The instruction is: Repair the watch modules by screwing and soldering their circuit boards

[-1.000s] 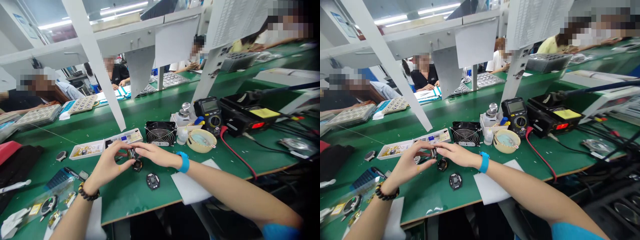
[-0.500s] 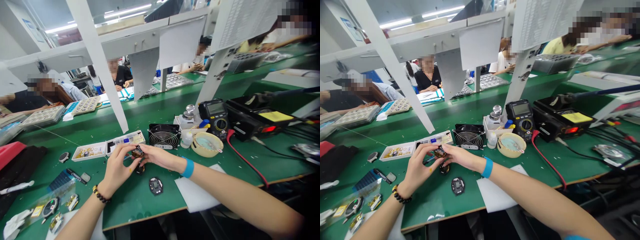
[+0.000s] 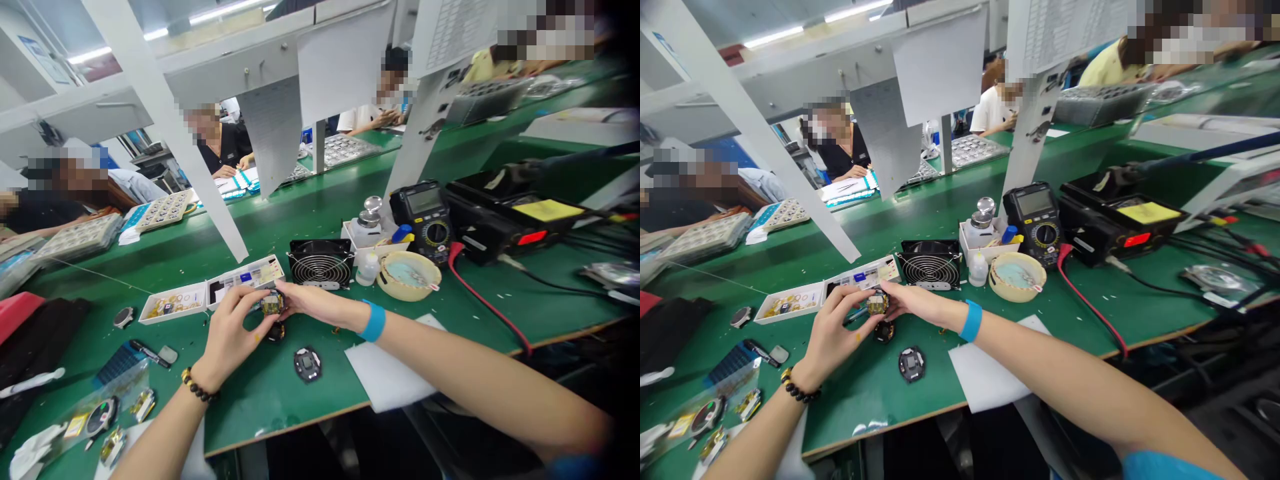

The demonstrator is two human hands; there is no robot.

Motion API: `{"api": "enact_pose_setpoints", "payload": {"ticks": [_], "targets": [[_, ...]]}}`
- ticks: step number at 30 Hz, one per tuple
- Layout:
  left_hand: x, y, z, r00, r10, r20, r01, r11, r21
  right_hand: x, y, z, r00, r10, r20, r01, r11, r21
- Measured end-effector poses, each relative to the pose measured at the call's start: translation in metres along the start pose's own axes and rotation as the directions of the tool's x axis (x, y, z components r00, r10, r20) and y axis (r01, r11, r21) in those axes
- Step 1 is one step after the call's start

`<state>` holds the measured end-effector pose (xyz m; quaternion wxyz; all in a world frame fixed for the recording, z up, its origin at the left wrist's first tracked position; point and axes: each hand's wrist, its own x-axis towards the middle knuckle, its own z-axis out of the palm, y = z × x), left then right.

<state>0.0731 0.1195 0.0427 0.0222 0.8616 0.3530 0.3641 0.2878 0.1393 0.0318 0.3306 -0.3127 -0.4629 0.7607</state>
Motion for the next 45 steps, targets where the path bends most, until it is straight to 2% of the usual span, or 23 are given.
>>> {"api": "enact_pose_setpoints", "payload": {"ticks": [4,9,16,23,33,40,45], "targets": [[0.0,0.001,-0.002,0.998,-0.035,-0.051,0.036,0.999,0.015,-0.003,-0.003,0.003,0.998,-0.034,0.045,0.031,0.998,0.059],[0.003,0.004,-0.003,0.994,-0.009,-0.111,0.01,1.0,0.012,-0.003,-0.001,0.003,0.997,-0.026,0.071,0.019,0.995,0.096],[0.002,0.007,-0.002,0.996,-0.051,-0.079,0.044,0.995,-0.084,0.001,0.007,0.0,0.996,-0.022,0.088,0.017,0.998,0.061],[0.003,0.01,-0.003,0.994,-0.053,-0.094,0.044,0.995,-0.092,0.003,0.008,0.0,0.993,-0.021,0.115,0.015,0.998,0.056],[0.003,0.008,-0.003,0.99,-0.13,-0.059,0.123,0.987,-0.107,-0.002,0.002,0.001,0.992,-0.007,0.126,0.002,0.999,0.036],[0.002,0.006,-0.003,0.989,-0.133,-0.063,0.126,0.987,-0.097,-0.009,-0.007,0.003,0.968,-0.087,0.237,0.115,0.988,-0.106],[0.002,0.006,-0.003,0.984,-0.172,-0.046,0.165,0.977,-0.132,-0.008,-0.005,0.002,0.964,-0.118,0.238,0.152,0.98,-0.132]]}}
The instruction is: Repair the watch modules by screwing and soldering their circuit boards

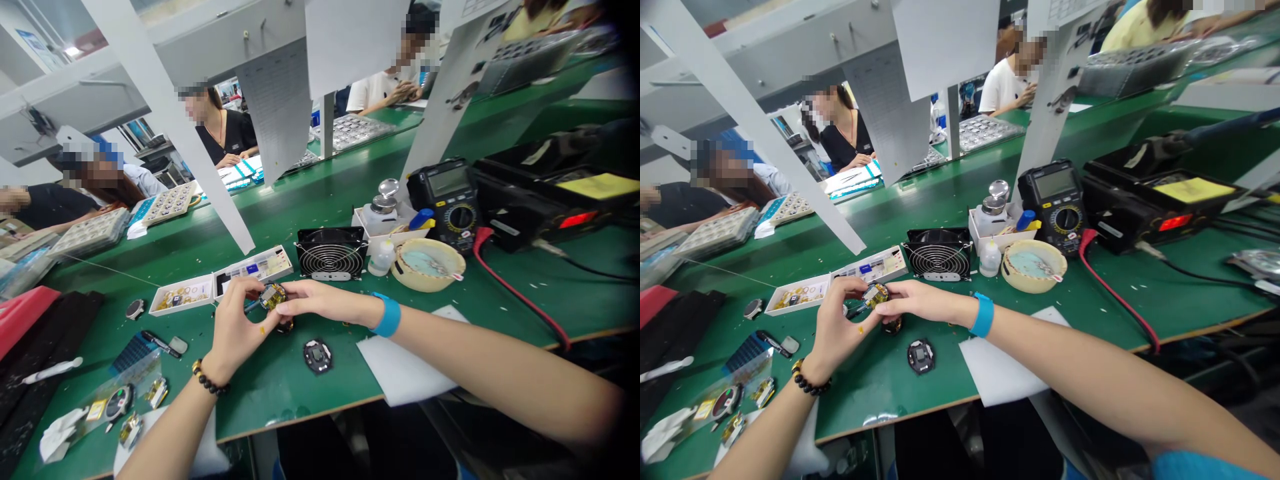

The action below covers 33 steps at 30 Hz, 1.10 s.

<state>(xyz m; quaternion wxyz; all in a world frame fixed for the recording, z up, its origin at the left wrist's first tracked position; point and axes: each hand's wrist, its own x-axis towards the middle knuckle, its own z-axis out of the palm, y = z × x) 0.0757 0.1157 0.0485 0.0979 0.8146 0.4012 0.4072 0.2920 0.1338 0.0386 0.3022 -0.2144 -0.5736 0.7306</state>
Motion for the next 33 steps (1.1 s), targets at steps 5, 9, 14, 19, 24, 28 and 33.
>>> {"api": "enact_pose_setpoints", "payload": {"ticks": [5,9,14,19,24,28,33], "targets": [[0.0,-0.002,0.003,0.988,-0.147,0.036,0.151,0.979,-0.137,0.002,0.004,0.0,0.996,0.006,-0.091,-0.008,1.0,-0.026],[-0.002,-0.006,0.006,0.949,-0.297,0.107,0.315,0.915,-0.252,0.0,0.0,0.004,0.979,-0.071,-0.192,0.023,0.97,-0.243],[0.002,-0.004,0.008,0.833,-0.423,0.356,0.552,0.61,-0.568,-0.006,-0.007,0.007,0.951,-0.18,-0.251,-0.012,0.791,-0.612],[0.007,-0.005,0.007,0.741,-0.433,0.513,0.67,0.44,-0.598,-0.007,-0.001,0.005,0.915,-0.344,-0.209,0.034,0.585,-0.81],[0.006,-0.005,0.008,0.719,-0.499,0.484,0.678,0.353,-0.644,-0.006,0.005,0.002,0.852,-0.45,-0.268,-0.02,0.483,-0.875],[0.006,-0.003,0.008,0.704,-0.554,0.444,0.658,0.276,-0.7,-0.006,0.003,0.002,0.775,-0.596,-0.211,0.057,0.399,-0.915],[0.003,-0.003,0.011,0.697,-0.571,0.434,0.657,0.265,-0.706,-0.005,0.006,0.004,0.779,-0.622,-0.077,0.15,0.305,-0.941]]}}
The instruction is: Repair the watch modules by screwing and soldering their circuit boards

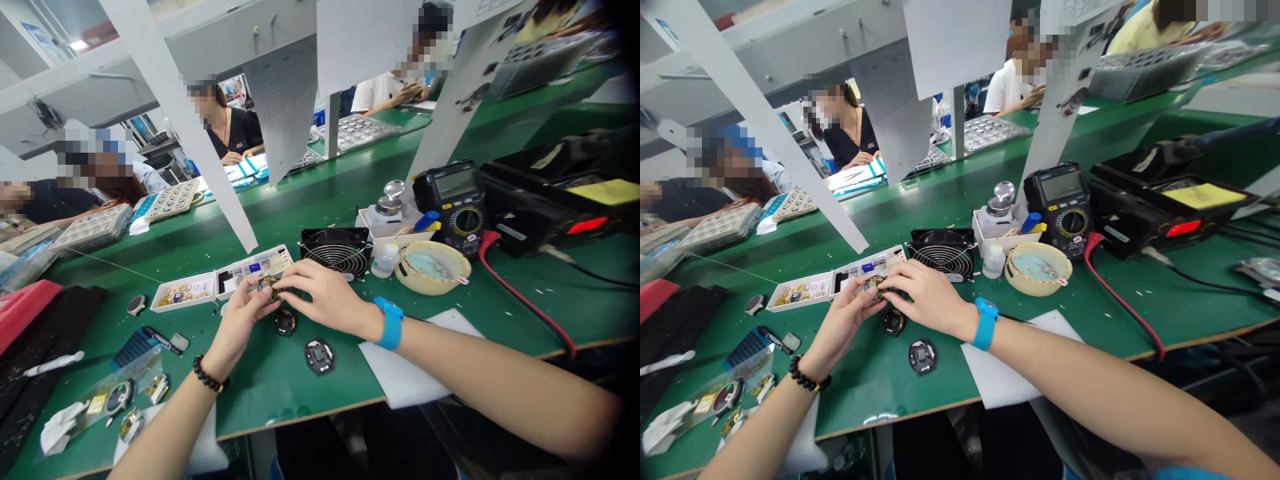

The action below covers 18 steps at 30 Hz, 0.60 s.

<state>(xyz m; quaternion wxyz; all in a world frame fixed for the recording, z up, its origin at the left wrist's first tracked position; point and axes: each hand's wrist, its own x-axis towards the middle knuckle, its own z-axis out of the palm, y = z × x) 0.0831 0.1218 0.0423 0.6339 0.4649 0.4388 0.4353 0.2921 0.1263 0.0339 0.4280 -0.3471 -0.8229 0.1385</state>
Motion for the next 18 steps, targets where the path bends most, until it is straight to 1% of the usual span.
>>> {"api": "enact_pose_setpoints", "payload": {"ticks": [3,7,10,13,15,18], "targets": [[0.0005,-0.0029,-0.0001,1.0,0.002,0.005,-0.002,1.0,0.03,-0.0008,-0.0004,0.0016,0.999,0.03,0.018,-0.029,1.0,-0.01],[0.002,-0.005,0.0006,0.998,0.053,0.018,-0.054,0.995,0.079,-0.0018,-0.0014,0.0022,0.997,0.069,0.022,-0.068,0.997,-0.025],[0.0025,-0.0049,0.0021,0.995,0.103,0.014,-0.104,0.987,0.122,-0.0035,-0.0016,0.004,0.999,0.052,0.002,-0.052,0.998,-0.044],[0.0021,-0.0046,0.0035,0.993,0.122,0.007,-0.122,0.984,0.13,-0.0048,-0.0018,0.0055,1.0,0.028,-0.004,-0.028,0.998,-0.054],[0.0016,-0.0049,0.0038,0.992,0.124,0.006,-0.124,0.984,0.131,-0.0047,-0.0022,0.0052,0.998,0.064,0.012,-0.063,0.998,-0.025],[0.0009,-0.0057,0.0034,0.992,0.128,0.008,-0.128,0.98,0.155,-0.0029,-0.0028,0.0032,0.987,0.157,0.026,-0.159,0.984,0.084]]}}
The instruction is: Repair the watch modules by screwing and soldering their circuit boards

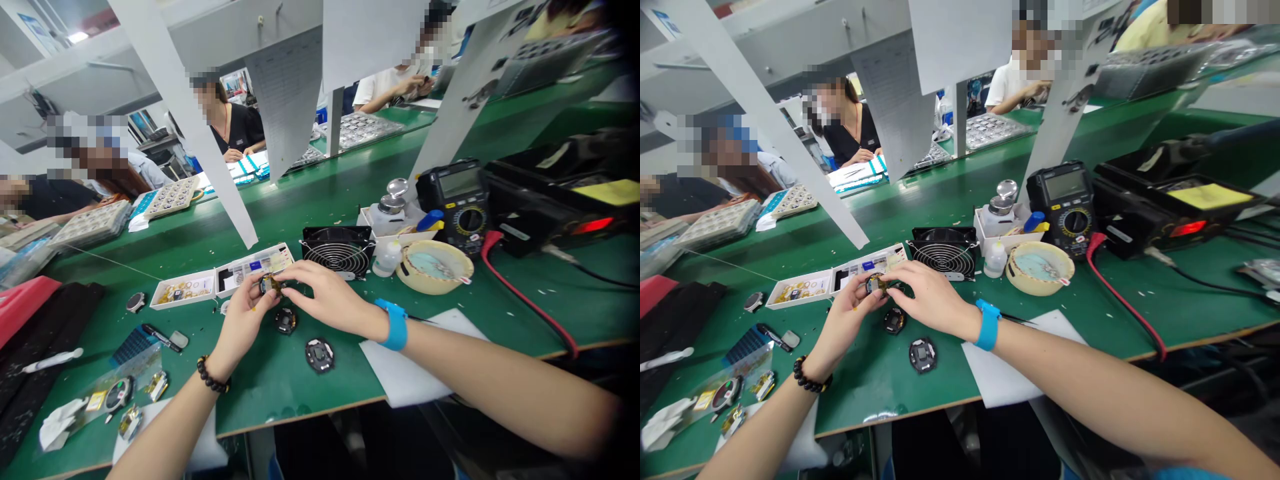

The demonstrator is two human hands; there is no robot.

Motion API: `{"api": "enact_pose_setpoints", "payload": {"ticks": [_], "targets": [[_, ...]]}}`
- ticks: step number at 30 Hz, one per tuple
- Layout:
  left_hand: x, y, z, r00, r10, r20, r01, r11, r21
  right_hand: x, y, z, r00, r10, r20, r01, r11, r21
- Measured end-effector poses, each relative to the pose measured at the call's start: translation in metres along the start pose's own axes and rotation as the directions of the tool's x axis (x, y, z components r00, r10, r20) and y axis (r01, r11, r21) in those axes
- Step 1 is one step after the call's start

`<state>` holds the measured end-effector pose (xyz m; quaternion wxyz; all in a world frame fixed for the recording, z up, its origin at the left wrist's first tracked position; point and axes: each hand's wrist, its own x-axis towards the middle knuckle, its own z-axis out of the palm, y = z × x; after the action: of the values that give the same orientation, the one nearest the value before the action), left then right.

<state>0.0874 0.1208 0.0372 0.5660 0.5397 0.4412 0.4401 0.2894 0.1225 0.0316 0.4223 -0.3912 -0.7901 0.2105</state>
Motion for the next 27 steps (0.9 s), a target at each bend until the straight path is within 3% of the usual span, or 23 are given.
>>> {"api": "enact_pose_setpoints", "payload": {"ticks": [8,13,16,21,27], "targets": [[-0.0015,-0.001,0.0013,1.0,-0.016,0.025,0.015,0.999,0.029,0.0069,0.0019,-0.0043,0.979,0.19,0.071,-0.202,0.945,0.256],[-0.0008,-0.0013,0.0004,1.0,-0.016,-0.001,0.016,0.999,0.031,0.0057,0.0036,-0.0024,0.982,0.157,0.106,-0.18,0.948,0.261],[-0.0001,0.001,-0.0002,0.999,-0.037,0.0,0.037,0.999,-0.009,0.0038,0.0029,-0.0018,0.99,0.128,0.066,-0.138,0.973,0.185],[-0.0006,0.0044,0.0009,0.997,-0.078,0.021,0.079,0.994,-0.073,0.0013,0.0028,-0.002,0.993,-0.105,-0.051,0.097,0.986,-0.132],[-0.0033,0.006,0.0028,0.993,-0.088,0.082,0.091,0.995,-0.042,0.0001,0.0069,-0.0005,0.98,-0.172,-0.103,0.144,0.961,-0.235]]}}
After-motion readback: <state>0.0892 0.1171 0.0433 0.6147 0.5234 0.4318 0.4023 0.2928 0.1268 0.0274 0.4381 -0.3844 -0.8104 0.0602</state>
